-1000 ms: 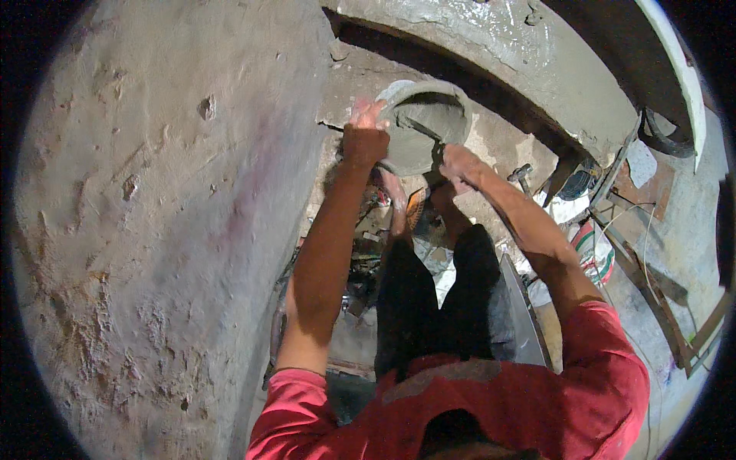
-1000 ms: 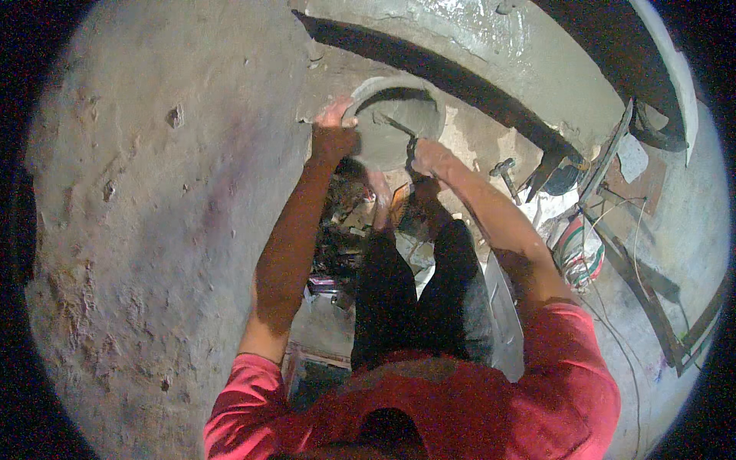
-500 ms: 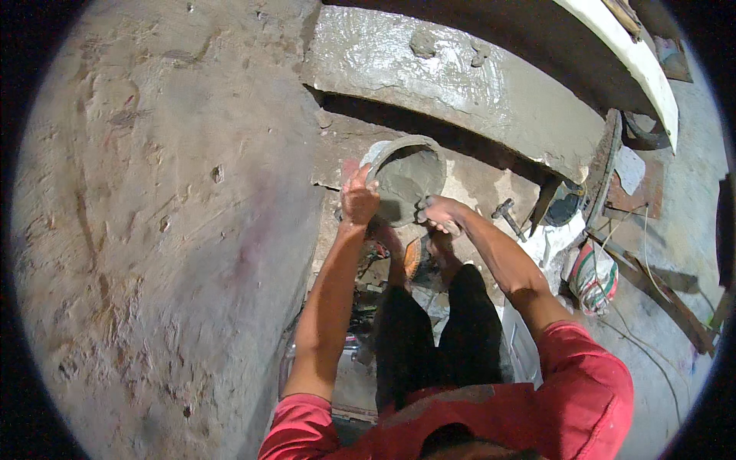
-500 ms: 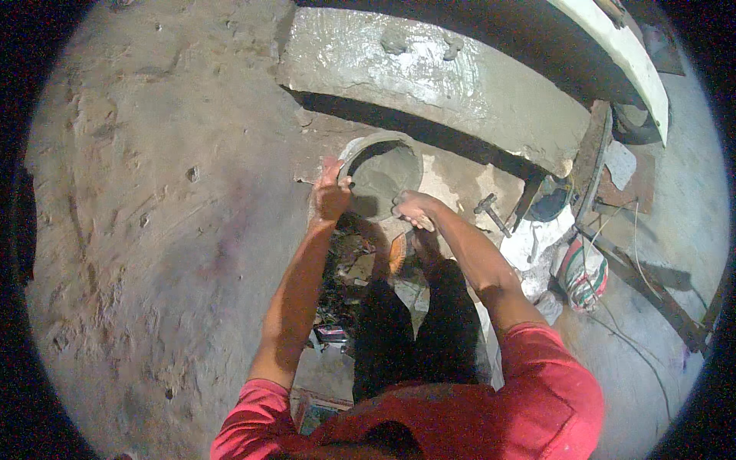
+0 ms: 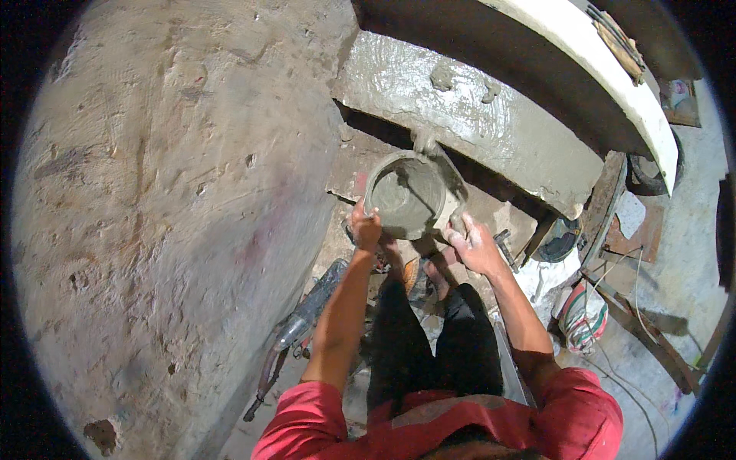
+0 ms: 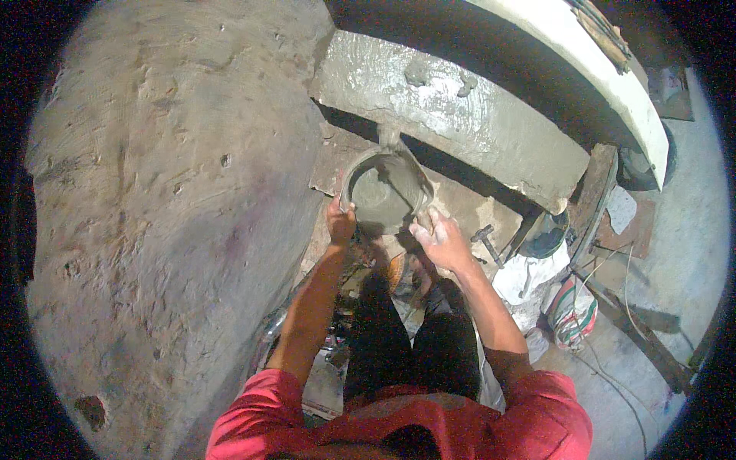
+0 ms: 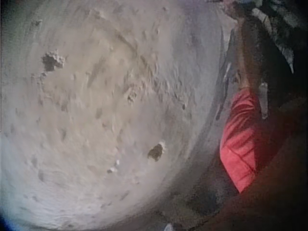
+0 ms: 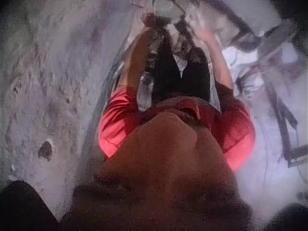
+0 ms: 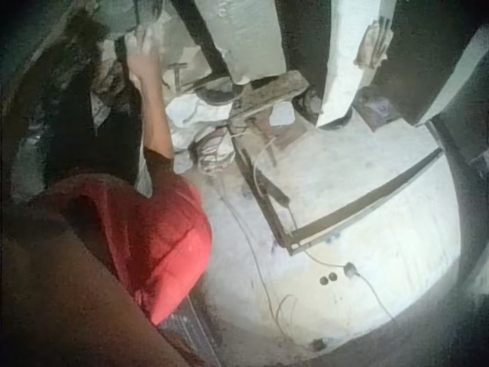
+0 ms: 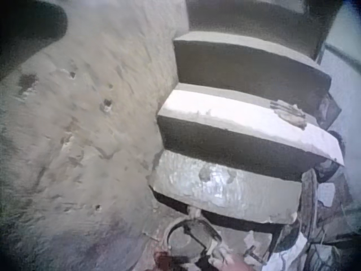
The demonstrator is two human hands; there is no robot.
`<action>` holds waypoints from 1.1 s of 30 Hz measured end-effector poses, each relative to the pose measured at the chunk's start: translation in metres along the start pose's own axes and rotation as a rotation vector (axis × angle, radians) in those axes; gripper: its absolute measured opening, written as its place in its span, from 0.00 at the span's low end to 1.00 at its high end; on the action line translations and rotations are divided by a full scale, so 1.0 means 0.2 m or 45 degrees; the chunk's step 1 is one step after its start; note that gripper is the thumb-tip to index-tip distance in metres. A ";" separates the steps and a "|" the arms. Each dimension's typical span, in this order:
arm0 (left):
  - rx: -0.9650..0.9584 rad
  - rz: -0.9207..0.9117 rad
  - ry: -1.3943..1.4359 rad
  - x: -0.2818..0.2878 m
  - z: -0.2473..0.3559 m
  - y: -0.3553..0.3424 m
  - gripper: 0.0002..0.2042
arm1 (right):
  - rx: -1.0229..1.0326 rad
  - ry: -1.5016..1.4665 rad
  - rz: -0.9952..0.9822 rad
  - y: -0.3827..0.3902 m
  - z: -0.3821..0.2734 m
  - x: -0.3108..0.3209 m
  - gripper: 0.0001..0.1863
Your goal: The person scoops wet cement from a bucket with a trowel and applies it to a concrete stair tread, smoothing the surface. They repeatedly transfer material from the bucket to the stair and use the trowel to level the cement.
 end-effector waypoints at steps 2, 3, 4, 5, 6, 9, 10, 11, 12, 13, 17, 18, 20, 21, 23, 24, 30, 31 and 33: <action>0.173 0.016 -0.098 -0.02 -0.02 0.05 0.23 | 0.098 0.004 0.117 -0.07 -0.14 0.06 0.16; 0.062 0.120 -0.111 0.00 0.01 0.06 0.22 | 0.147 0.009 0.175 -0.11 -0.20 0.09 0.15; 0.018 0.146 -0.142 0.01 0.03 0.06 0.22 | 0.198 -0.052 0.237 -0.15 -0.25 0.10 0.15; 0.038 0.121 -0.189 0.02 0.05 0.06 0.21 | 0.255 -0.115 0.299 -0.20 -0.30 0.10 0.14; 0.102 0.106 -0.091 0.02 0.05 0.06 0.21 | 0.249 -0.095 0.354 -0.27 -0.32 0.08 0.14; 0.354 -0.053 0.117 0.01 0.04 0.03 0.21 | 0.387 -0.135 0.530 -0.51 -0.33 -0.07 0.15; 0.363 -0.080 0.151 0.00 0.03 0.01 0.21 | 0.269 -0.061 0.490 -0.62 -0.29 -0.16 0.16; 0.411 -0.142 0.180 0.00 0.01 0.00 0.21 | 0.079 0.028 0.412 -0.72 -0.24 -0.24 0.17; 0.393 -0.159 0.123 -0.01 0.00 -0.02 0.21 | 0.024 0.148 0.389 -0.79 -0.21 -0.30 0.19; 0.399 -0.208 0.065 -0.01 -0.02 -0.05 0.21 | -0.118 0.273 0.310 -0.84 -0.17 -0.34 0.22; 0.317 -0.209 -0.089 0.04 -0.04 -0.10 0.21 | -0.136 0.238 0.276 -0.87 -0.15 -0.36 0.22; 0.273 -0.189 -0.091 0.05 -0.03 -0.11 0.21 | -0.165 0.227 0.271 -0.86 -0.14 -0.36 0.22; 0.250 -0.064 0.010 0.10 0.00 -0.13 0.20 | -0.041 0.169 0.399 -0.84 -0.17 -0.32 0.20; 0.293 -0.048 0.022 0.12 0.00 -0.14 0.19 | -0.049 0.133 0.424 -0.84 -0.17 -0.32 0.20; 0.317 -0.056 0.101 0.15 0.00 -0.19 0.19 | -0.116 0.153 0.404 -0.85 -0.16 -0.33 0.21; 0.404 -0.143 0.132 0.15 -0.02 -0.21 0.19 | -0.207 0.219 0.365 -0.86 -0.14 -0.35 0.21; 0.347 -0.077 0.234 0.16 -0.06 -0.32 0.19 | -0.379 0.350 0.318 -0.85 -0.08 -0.39 0.22; 0.320 -0.070 0.188 0.16 -0.07 -0.32 0.19 | -0.258 0.247 0.343 -0.84 -0.10 -0.38 0.22; 0.261 -0.063 0.063 0.16 -0.11 -0.35 0.19 | -0.278 0.280 0.408 -0.76 -0.11 -0.34 0.21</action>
Point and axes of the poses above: each hand's wrist, its own y-axis away from the middle knuckle, its own x-axis out of the back of the hand, z = x × y, the point moved 5 cm from there along -y, towards the middle knuckle, and after that the axes turned 5 degrees about z, right-handed, at the moved point
